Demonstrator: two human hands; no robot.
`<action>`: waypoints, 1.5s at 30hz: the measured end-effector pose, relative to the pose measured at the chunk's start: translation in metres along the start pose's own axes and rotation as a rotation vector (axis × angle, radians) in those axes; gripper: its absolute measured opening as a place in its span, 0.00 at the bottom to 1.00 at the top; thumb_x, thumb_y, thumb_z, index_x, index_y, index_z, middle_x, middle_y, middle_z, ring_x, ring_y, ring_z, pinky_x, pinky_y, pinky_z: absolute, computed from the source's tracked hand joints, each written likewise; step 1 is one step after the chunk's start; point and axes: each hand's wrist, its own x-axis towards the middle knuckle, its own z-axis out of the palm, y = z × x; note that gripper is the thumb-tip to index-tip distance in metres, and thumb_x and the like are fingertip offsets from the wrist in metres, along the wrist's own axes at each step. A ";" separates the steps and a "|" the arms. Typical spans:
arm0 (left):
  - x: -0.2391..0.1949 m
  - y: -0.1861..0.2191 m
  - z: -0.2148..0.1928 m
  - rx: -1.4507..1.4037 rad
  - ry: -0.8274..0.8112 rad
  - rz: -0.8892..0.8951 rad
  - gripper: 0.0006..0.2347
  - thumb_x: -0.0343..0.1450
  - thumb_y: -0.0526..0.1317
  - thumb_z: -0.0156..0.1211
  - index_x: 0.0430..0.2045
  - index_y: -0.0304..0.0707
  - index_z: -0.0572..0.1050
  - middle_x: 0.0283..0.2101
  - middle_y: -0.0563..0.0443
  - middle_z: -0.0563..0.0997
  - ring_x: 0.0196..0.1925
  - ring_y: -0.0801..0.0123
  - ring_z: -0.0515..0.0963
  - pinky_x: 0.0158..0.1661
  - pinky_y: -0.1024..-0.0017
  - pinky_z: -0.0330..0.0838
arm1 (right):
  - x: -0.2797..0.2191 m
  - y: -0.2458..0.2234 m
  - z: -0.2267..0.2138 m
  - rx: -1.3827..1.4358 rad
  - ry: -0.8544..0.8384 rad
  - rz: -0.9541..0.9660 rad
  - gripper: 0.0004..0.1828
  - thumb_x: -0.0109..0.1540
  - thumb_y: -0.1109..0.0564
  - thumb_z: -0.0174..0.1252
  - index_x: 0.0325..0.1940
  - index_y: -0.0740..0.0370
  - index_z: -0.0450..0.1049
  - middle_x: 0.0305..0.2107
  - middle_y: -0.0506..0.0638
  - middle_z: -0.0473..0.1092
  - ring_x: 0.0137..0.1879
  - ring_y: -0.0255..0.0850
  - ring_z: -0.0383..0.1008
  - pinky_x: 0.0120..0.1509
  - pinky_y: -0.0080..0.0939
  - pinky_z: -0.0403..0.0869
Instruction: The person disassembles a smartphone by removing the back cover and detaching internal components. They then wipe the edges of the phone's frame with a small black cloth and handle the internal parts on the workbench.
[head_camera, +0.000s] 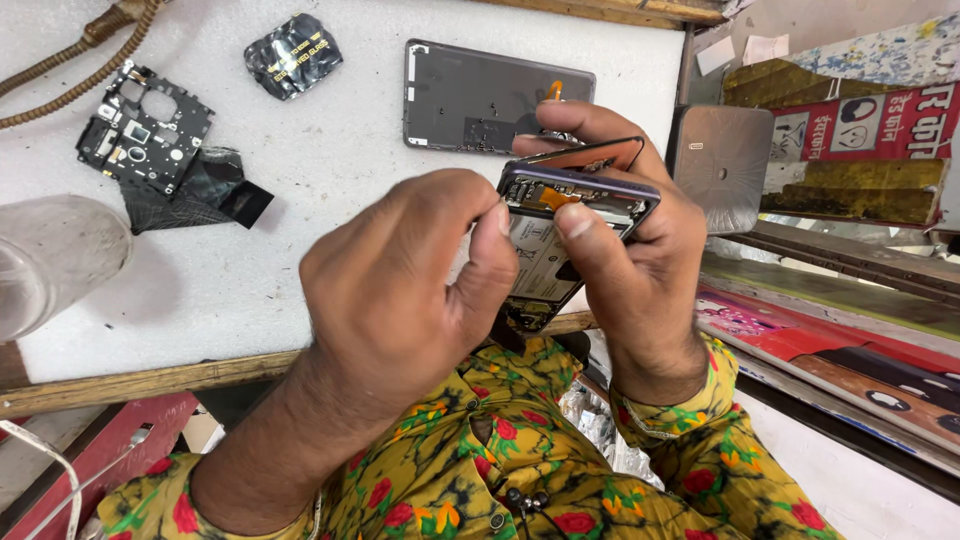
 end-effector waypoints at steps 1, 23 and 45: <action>0.001 0.001 0.001 0.048 0.013 0.052 0.05 0.75 0.28 0.64 0.40 0.25 0.74 0.37 0.41 0.79 0.37 0.59 0.84 0.36 0.67 0.79 | -0.001 0.001 0.000 -0.024 0.004 -0.013 0.19 0.74 0.54 0.58 0.54 0.77 0.75 0.67 0.61 0.65 0.67 0.48 0.70 0.75 0.46 0.69; 0.004 0.010 0.002 0.113 0.031 0.240 0.06 0.70 0.26 0.65 0.37 0.21 0.76 0.37 0.38 0.79 0.39 0.55 0.85 0.37 0.64 0.82 | -0.002 0.018 -0.005 0.156 -0.035 -0.020 0.27 0.73 0.50 0.57 0.62 0.80 0.67 0.64 0.63 0.65 0.69 0.47 0.71 0.77 0.47 0.70; -0.011 0.003 0.004 -0.060 0.030 0.096 0.10 0.73 0.30 0.72 0.45 0.30 0.77 0.44 0.44 0.82 0.45 0.60 0.86 0.45 0.67 0.82 | -0.010 0.006 -0.003 0.000 0.013 -0.054 0.20 0.74 0.51 0.55 0.53 0.76 0.75 0.61 0.61 0.68 0.64 0.43 0.72 0.75 0.43 0.71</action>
